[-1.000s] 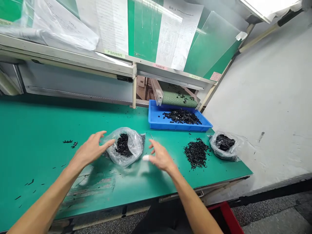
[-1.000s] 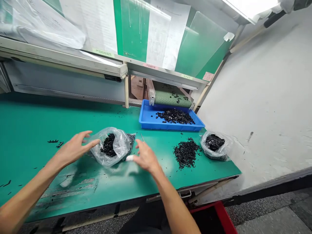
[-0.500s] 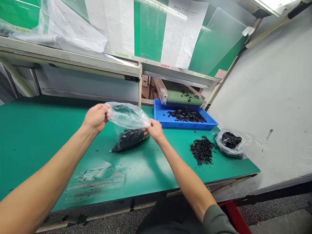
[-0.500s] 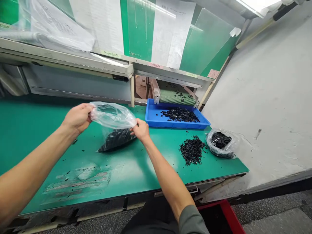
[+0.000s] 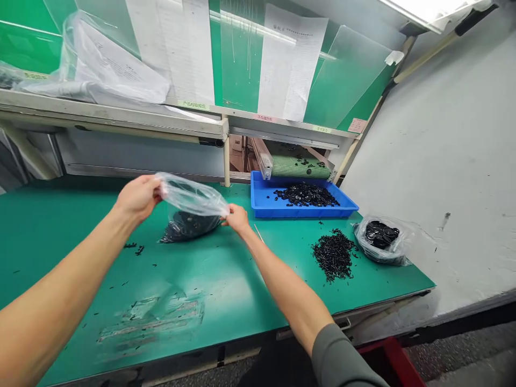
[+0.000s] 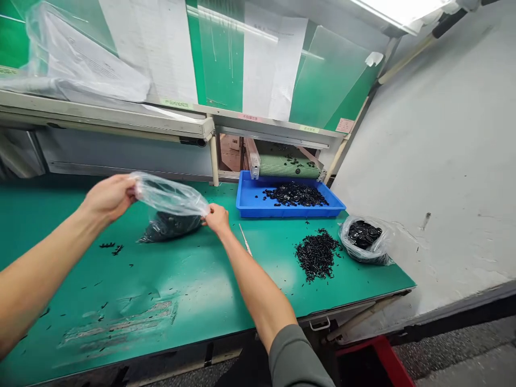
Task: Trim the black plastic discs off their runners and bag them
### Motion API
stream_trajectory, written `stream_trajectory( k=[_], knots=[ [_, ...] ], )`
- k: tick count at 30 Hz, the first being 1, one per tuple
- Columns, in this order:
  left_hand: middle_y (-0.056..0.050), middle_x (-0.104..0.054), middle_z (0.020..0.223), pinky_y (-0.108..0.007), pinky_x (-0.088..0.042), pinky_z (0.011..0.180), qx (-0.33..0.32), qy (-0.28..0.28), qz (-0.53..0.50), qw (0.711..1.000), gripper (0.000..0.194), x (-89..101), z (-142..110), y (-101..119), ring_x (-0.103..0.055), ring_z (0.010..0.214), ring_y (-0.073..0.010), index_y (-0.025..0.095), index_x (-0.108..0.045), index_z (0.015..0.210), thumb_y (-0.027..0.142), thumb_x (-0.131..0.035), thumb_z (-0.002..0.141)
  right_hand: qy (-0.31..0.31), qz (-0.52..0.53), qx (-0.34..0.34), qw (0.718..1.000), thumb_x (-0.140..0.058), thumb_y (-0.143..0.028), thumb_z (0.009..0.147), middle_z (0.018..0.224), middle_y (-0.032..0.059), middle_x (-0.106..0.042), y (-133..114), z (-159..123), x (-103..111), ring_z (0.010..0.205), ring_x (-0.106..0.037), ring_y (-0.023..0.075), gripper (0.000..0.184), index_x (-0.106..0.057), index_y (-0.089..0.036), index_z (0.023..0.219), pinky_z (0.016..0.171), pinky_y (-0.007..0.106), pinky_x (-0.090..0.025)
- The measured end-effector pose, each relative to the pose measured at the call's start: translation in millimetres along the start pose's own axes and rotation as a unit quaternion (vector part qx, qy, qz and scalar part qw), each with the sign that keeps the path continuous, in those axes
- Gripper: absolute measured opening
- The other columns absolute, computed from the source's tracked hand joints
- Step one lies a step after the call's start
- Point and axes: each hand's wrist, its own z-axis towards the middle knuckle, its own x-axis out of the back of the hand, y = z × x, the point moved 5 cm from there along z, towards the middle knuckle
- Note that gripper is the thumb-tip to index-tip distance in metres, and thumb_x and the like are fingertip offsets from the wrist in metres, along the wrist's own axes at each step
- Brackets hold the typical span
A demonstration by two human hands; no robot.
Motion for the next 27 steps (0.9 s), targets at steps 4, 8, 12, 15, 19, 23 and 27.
stream_trajectory(
  k=[4,8,12,15,19,23,27],
  knots=[
    [-0.017,-0.063,0.133,-0.037,-0.053,0.091,0.137,-0.014,0.136,0.981,0.061,42.3,-70,-60,-0.063,0.112,-0.0202,0.010,-0.026,0.148,0.048,-0.024,0.100,0.005,-0.111,0.009,0.994,-0.065,-0.014,0.080,0.099,0.0009,-0.072,31,-32,37,0.088,-0.069,0.0178,0.051,-0.052,-0.023,0.129,0.083,0.030,-0.056],
    [-0.021,-0.055,0.143,-0.051,-0.035,0.111,0.205,-0.044,0.359,0.910,0.054,69.7,-112,-113,-0.046,0.135,-0.0306,0.004,-0.052,0.128,0.039,-0.026,0.095,0.005,-0.234,0.001,0.972,-0.051,-0.012,0.088,0.111,0.0141,-0.066,53,-57,83,0.108,-0.062,0.0299,0.029,-0.064,-0.019,0.114,0.094,0.045,-0.047],
    [-0.022,-0.055,0.143,-0.056,-0.028,0.113,0.187,-0.097,0.416,0.884,0.051,47.1,-136,-133,-0.040,0.140,-0.0357,0.005,-0.062,0.117,0.040,-0.037,0.089,-0.027,-0.323,-0.020,0.946,-0.056,-0.011,0.083,0.111,0.0210,-0.062,66,-71,89,0.102,-0.061,0.0388,0.022,-0.066,-0.016,0.103,0.081,0.052,-0.049],
    [-0.023,-0.052,0.146,-0.053,-0.030,0.114,0.142,-0.141,0.428,0.881,0.055,2.9,-160,-125,-0.040,0.141,-0.0346,0.005,-0.061,0.120,0.042,-0.034,0.091,-0.029,-0.348,-0.015,0.937,-0.054,-0.009,0.085,0.118,0.0227,-0.058,63,-71,72,0.112,-0.056,0.0397,0.026,-0.063,-0.015,0.109,0.086,0.052,-0.048],
    [-0.018,-0.054,0.145,-0.051,-0.030,0.115,0.058,-0.216,0.407,0.886,0.058,-65.9,-199,-97,-0.039,0.141,-0.0333,0.010,-0.061,0.125,0.047,-0.030,0.092,-0.060,-0.305,0.018,0.950,-0.059,-0.012,0.086,0.128,0.0186,-0.056,42,-51,37,0.121,-0.052,0.0327,0.042,-0.052,-0.017,0.127,0.097,0.046,-0.045],
    [-0.011,-0.062,0.136,-0.041,-0.039,0.112,0.019,-0.184,0.332,0.925,0.051,-76.3,-201,-74,-0.051,0.132,-0.0254,0.018,-0.060,0.124,0.047,-0.031,0.094,-0.106,-0.197,0.027,0.974,-0.078,-0.021,0.071,0.123,0.0137,-0.061,21,-25,2,0.113,-0.060,0.0302,0.069,-0.048,-0.021,0.133,0.093,0.042,-0.049],
    [-0.021,-0.055,0.139,-0.048,-0.033,0.115,0.076,-0.048,0.384,0.919,0.055,-18.6,-158,-85,-0.045,0.136,-0.0313,0.010,-0.054,0.128,0.042,-0.025,0.094,-0.113,-0.052,0.005,0.992,-0.071,-0.014,0.075,0.099,0.0054,-0.070,13,-3,-19,0.102,-0.066,0.0261,0.034,-0.063,-0.025,0.106,0.085,0.035,-0.054]
  ],
)
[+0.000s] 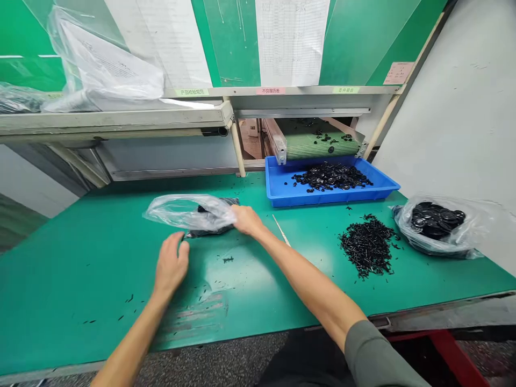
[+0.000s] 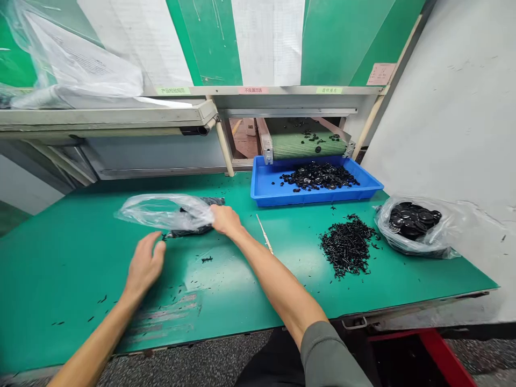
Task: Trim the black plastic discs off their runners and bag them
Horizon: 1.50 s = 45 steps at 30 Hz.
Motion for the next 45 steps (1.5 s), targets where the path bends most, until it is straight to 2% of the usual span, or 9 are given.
stream_trajectory(
  k=[5,11,16,23,27,32,37,41,45],
  knots=[
    [-0.021,-0.060,0.133,-0.054,-0.038,0.109,0.039,-0.039,0.039,0.998,0.051,-5.7,30,-34,-0.050,0.131,-0.0358,0.011,-0.057,0.127,0.039,-0.036,0.090,0.031,0.197,-0.072,0.977,-0.052,-0.011,0.087,0.068,0.0034,-0.064,-9,38,-3,0.066,-0.070,0.0156,0.009,-0.059,-0.014,0.084,0.061,0.024,-0.060],
    [-0.021,-0.057,0.139,-0.054,-0.034,0.112,-0.018,-0.083,0.037,0.996,0.050,-31.9,-12,-6,-0.046,0.136,-0.0353,0.012,-0.063,0.119,0.042,-0.033,0.092,0.031,0.307,-0.079,0.948,-0.059,-0.016,0.088,0.062,0.0012,-0.063,-25,48,-18,0.062,-0.070,0.0134,0.005,-0.059,-0.013,0.085,0.060,0.022,-0.062],
    [-0.012,-0.068,0.122,-0.043,-0.043,0.107,-0.039,-0.082,0.014,0.996,0.043,-23.9,-19,4,-0.058,0.122,-0.0288,0.020,-0.067,0.104,0.045,-0.034,0.092,0.000,0.282,-0.058,0.958,-0.063,-0.021,0.088,0.070,0.0030,-0.068,-26,45,-17,0.065,-0.071,0.0142,0.008,-0.060,-0.014,0.088,0.061,0.025,-0.062],
    [-0.022,-0.056,0.135,-0.057,-0.036,0.109,-0.006,-0.067,0.027,0.997,0.050,-31.1,2,6,-0.046,0.133,-0.0399,0.013,-0.067,0.112,0.047,-0.037,0.090,-0.002,0.105,-0.062,0.993,-0.066,-0.008,0.078,0.075,0.0034,-0.070,0,35,5,0.079,-0.072,0.0196,0.010,-0.062,-0.017,0.080,0.071,0.029,-0.060],
    [-0.018,-0.055,0.141,-0.056,-0.032,0.113,-0.053,-0.107,0.002,0.993,0.049,-54.7,-24,39,-0.040,0.140,-0.0362,0.016,-0.064,0.122,0.044,-0.036,0.094,0.001,-0.052,-0.076,0.996,-0.069,-0.003,0.067,0.085,0.0092,-0.073,24,14,-3,0.102,-0.068,0.0319,0.016,-0.064,-0.018,0.067,0.088,0.041,-0.054],
    [-0.010,-0.060,0.140,-0.053,-0.032,0.114,-0.151,-0.160,-0.075,0.973,0.042,-76.8,-63,101,-0.044,0.138,-0.0292,0.022,-0.060,0.128,0.037,-0.039,0.096,-0.004,-0.167,-0.044,0.985,-0.066,-0.018,0.079,0.116,0.0142,-0.068,18,9,-30,0.112,-0.064,0.0320,0.020,-0.070,-0.019,0.098,0.092,0.043,-0.051],
    [-0.018,-0.061,0.134,-0.054,-0.042,0.106,-0.249,-0.168,-0.205,0.932,0.039,-83.0,-88,157,-0.054,0.126,-0.0325,0.021,-0.057,0.129,0.032,-0.043,0.094,-0.001,-0.235,-0.020,0.972,-0.059,-0.024,0.087,0.126,0.0187,-0.061,8,16,-45,0.116,-0.061,0.0334,0.027,-0.067,-0.016,0.111,0.089,0.044,-0.053],
    [-0.017,-0.062,0.132,-0.057,-0.042,0.105,-0.272,-0.184,-0.250,0.911,0.040,-89.0,-102,190,-0.051,0.128,-0.0355,0.024,-0.055,0.132,0.030,-0.046,0.093,-0.039,-0.245,0.023,0.969,-0.065,-0.016,0.081,0.115,0.0149,-0.068,4,18,-37,0.107,-0.065,0.0287,0.011,-0.071,-0.015,0.091,0.085,0.036,-0.053],
    [-0.014,-0.066,0.124,-0.059,-0.037,0.109,-0.225,-0.214,-0.377,0.873,0.034,-96.8,-105,225,-0.053,0.126,-0.0356,0.024,-0.063,0.119,0.025,-0.051,0.087,-0.061,-0.213,0.050,0.974,-0.072,-0.012,0.074,0.093,0.0064,-0.074,9,4,0,0.093,-0.069,0.0225,0.011,-0.070,-0.017,0.083,0.079,0.029,-0.052]
  ],
)
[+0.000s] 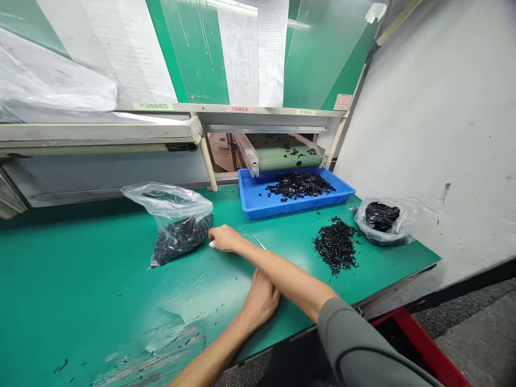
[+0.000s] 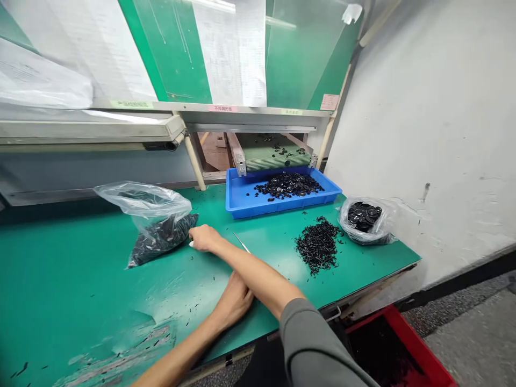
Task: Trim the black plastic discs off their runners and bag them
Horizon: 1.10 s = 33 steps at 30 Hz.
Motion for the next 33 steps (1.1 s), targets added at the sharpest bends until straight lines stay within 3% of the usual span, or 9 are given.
stream_trajectory(
  k=[2,5,7,11,17,21,25,28,33],
  knots=[
    [-0.012,-0.068,0.116,-0.054,-0.042,0.106,0.022,0.028,-0.053,0.998,0.025,1.0,10,3,-0.058,0.118,-0.0322,0.026,-0.067,0.104,0.024,-0.051,0.086,0.012,0.030,0.011,0.999,-0.069,-0.012,0.077,0.092,0.0019,-0.074,14,-24,20,0.089,-0.068,0.0164,0.016,-0.070,-0.018,0.092,0.079,0.024,-0.051],
    [-0.009,-0.069,0.096,-0.048,-0.053,0.089,0.075,0.094,-0.099,0.988,0.020,25.4,18,0,-0.066,0.095,-0.0276,0.027,-0.064,0.096,0.031,-0.044,0.092,0.044,0.089,0.020,0.995,-0.065,-0.019,0.082,0.096,-0.0001,-0.072,32,-76,48,0.088,-0.067,0.0122,0.023,-0.068,-0.019,0.105,0.078,0.021,-0.050],
    [-0.006,-0.068,0.088,-0.042,-0.056,0.077,0.116,0.132,-0.170,0.970,0.027,45.9,20,-3,-0.068,0.083,-0.0238,0.025,-0.061,0.103,0.041,-0.040,0.096,0.100,0.238,0.027,0.966,-0.068,-0.022,0.077,0.093,0.0007,-0.069,40,-112,62,0.082,-0.064,0.0127,0.021,-0.070,-0.019,0.097,0.072,0.022,-0.051],
    [-0.005,-0.070,0.092,-0.031,-0.056,0.070,0.197,0.138,-0.420,0.875,0.034,59.4,24,-5,-0.067,0.080,-0.0189,0.022,-0.066,0.099,0.053,-0.065,0.083,0.149,0.388,-0.008,0.909,-0.072,-0.023,0.068,0.091,0.0009,-0.063,45,-155,64,0.076,-0.059,0.0120,0.017,-0.071,-0.020,0.085,0.068,0.022,-0.051],
    [-0.006,-0.075,0.086,-0.034,-0.057,0.077,0.228,0.118,-0.456,0.852,0.036,52.2,25,-9,-0.070,0.080,-0.0209,0.022,-0.074,0.088,0.048,-0.084,0.066,0.150,0.419,-0.029,0.895,-0.074,-0.023,0.067,0.088,0.0002,-0.060,51,-162,49,0.075,-0.058,0.0120,0.017,-0.071,-0.021,0.083,0.068,0.024,-0.052],
    [-0.004,-0.076,0.082,-0.032,-0.057,0.074,0.260,0.138,-0.491,0.820,0.035,53.7,21,-20,-0.072,0.079,-0.0206,0.022,-0.073,0.082,0.042,-0.090,0.058,0.088,0.343,-0.014,0.935,-0.073,-0.022,0.072,0.103,0.0027,-0.063,62,-159,48,0.087,-0.062,0.0145,0.031,-0.070,-0.023,0.102,0.077,0.026,-0.053],
    [-0.004,-0.077,0.085,-0.029,-0.057,0.078,0.270,0.166,-0.505,0.803,0.035,60.7,24,-32,-0.072,0.090,-0.0209,0.019,-0.072,0.081,0.036,-0.092,0.058,0.072,0.105,-0.055,0.990,-0.064,-0.021,0.086,0.110,0.0076,-0.064,77,-146,51,0.096,-0.061,0.0178,0.034,-0.062,-0.019,0.120,0.080,0.028,-0.049],
    [-0.006,-0.077,0.085,-0.024,-0.056,0.076,0.290,0.209,-0.504,0.786,0.040,66.2,25,-47,-0.071,0.089,-0.0181,0.016,-0.074,0.088,0.035,-0.092,0.058,0.046,-0.062,-0.070,0.995,-0.056,-0.024,0.093,0.108,0.0090,-0.065,81,-129,45,0.096,-0.059,0.0193,0.024,-0.064,-0.017,0.114,0.081,0.029,-0.044],
    [-0.008,-0.076,0.082,-0.023,-0.056,0.073,0.303,0.244,-0.513,0.765,0.048,71.9,24,-61,-0.070,0.083,-0.0166,0.014,-0.074,0.090,0.037,-0.094,0.054,-0.004,-0.159,-0.081,0.984,-0.053,-0.030,0.097,0.107,0.0061,-0.065,84,-107,40,0.093,-0.059,0.0186,0.022,-0.065,-0.021,0.112,0.073,0.026,-0.040]
  ],
)
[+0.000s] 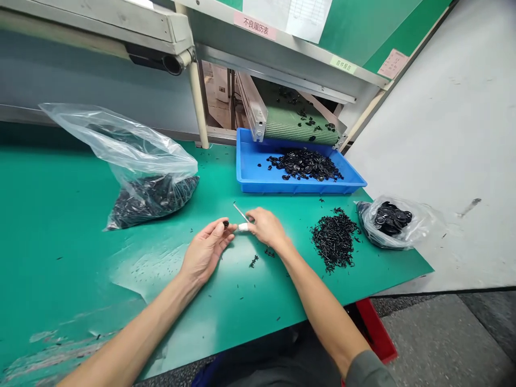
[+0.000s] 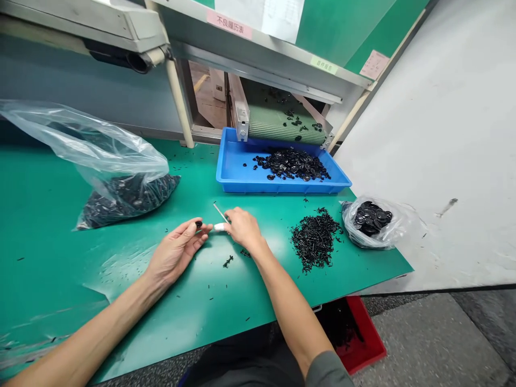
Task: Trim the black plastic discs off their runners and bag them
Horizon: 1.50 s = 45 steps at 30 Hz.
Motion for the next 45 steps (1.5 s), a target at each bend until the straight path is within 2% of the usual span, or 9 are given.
stream_trajectory(
  k=[4,8,11,14,16,22,30,38,45],
  knots=[
    [-0.003,-0.072,0.078,-0.021,-0.056,0.066,-0.025,0.002,0.000,1.000,0.044,-2.4,-4,6,-0.069,0.080,-0.0150,0.015,-0.072,0.085,0.041,-0.093,0.055,-0.025,-0.037,0.006,0.999,-0.046,-0.016,0.096,0.104,0.0080,-0.066,-4,-2,1,0.094,-0.059,0.0205,0.022,-0.066,-0.020,0.104,0.074,0.028,-0.041],
    [-0.001,-0.070,0.083,-0.019,-0.053,0.055,-0.023,-0.031,0.007,0.999,0.041,-11.1,-12,8,-0.068,0.075,-0.0140,0.017,-0.071,0.084,0.043,-0.091,0.058,0.008,-0.070,-0.013,0.997,-0.038,-0.008,0.094,0.108,0.0160,-0.062,-4,-19,3,0.097,-0.056,0.0256,0.026,-0.061,-0.012,0.106,0.078,0.034,-0.043],
    [-0.003,-0.072,0.081,-0.017,-0.049,0.050,-0.024,-0.050,0.019,0.998,0.040,-15.4,-18,6,-0.063,0.065,-0.0106,0.017,-0.072,0.087,0.042,-0.089,0.062,0.065,0.001,-0.015,0.998,-0.035,-0.005,0.091,0.103,0.0128,-0.063,3,-37,13,0.088,-0.057,0.0223,0.031,-0.056,-0.013,0.113,0.078,0.034,-0.045],
    [-0.004,-0.073,0.079,-0.016,-0.048,0.050,-0.020,-0.054,0.012,0.998,0.037,-16.7,-22,1,-0.061,0.063,-0.0097,0.017,-0.074,0.090,0.038,-0.089,0.064,0.149,0.126,0.030,0.980,-0.034,-0.005,0.090,0.104,0.0088,-0.063,7,-65,29,0.088,-0.058,0.0191,0.039,-0.055,-0.016,0.121,0.079,0.032,-0.047],
    [-0.006,-0.074,0.081,-0.016,-0.048,0.051,-0.002,-0.052,0.014,0.999,0.035,-17.0,-24,-4,-0.060,0.062,-0.0092,0.017,-0.075,0.090,0.037,-0.089,0.065,0.166,0.166,0.056,0.970,-0.037,-0.006,0.090,0.102,0.0065,-0.063,3,-86,33,0.088,-0.059,0.0170,0.041,-0.059,-0.020,0.121,0.079,0.029,-0.047],
    [-0.005,-0.075,0.081,-0.018,-0.055,0.067,0.028,-0.052,0.038,0.998,0.041,-20.1,-30,-10,-0.063,0.066,-0.0091,0.015,-0.077,0.096,0.034,-0.091,0.062,0.196,0.148,0.053,0.968,-0.042,-0.012,0.097,0.082,0.0031,-0.059,-14,-123,20,0.068,-0.055,0.0134,0.035,-0.066,-0.021,0.121,0.065,0.025,-0.045],
    [-0.005,-0.077,0.086,-0.022,-0.055,0.070,-0.009,-0.062,0.119,0.991,0.032,-18.1,-31,-11,-0.067,0.070,-0.0121,0.019,-0.077,0.095,0.033,-0.087,0.068,0.212,0.113,0.076,0.968,-0.039,-0.010,0.098,0.081,0.0046,-0.058,-18,-123,11,0.066,-0.056,0.0129,0.040,-0.063,-0.016,0.129,0.062,0.024,-0.047],
    [-0.004,-0.078,0.094,-0.023,-0.054,0.072,-0.030,-0.045,0.168,0.984,0.023,-15.0,-30,-10,-0.066,0.073,-0.0119,0.020,-0.077,0.090,0.031,-0.084,0.071,0.235,0.059,0.048,0.969,-0.037,-0.010,0.098,0.081,0.0062,-0.059,-28,-124,7,0.066,-0.057,0.0143,0.040,-0.065,-0.014,0.126,0.061,0.024,-0.046],
    [-0.007,-0.077,0.092,-0.028,-0.055,0.073,-0.021,-0.037,0.139,0.989,0.028,-14.6,-30,-11,-0.067,0.071,-0.0152,0.017,-0.076,0.089,0.032,-0.086,0.068,0.262,0.005,0.032,0.965,-0.035,-0.010,0.098,0.075,0.0054,-0.059,-36,-122,2,0.062,-0.055,0.0150,0.041,-0.067,-0.017,0.123,0.056,0.024,-0.042]
  ],
)
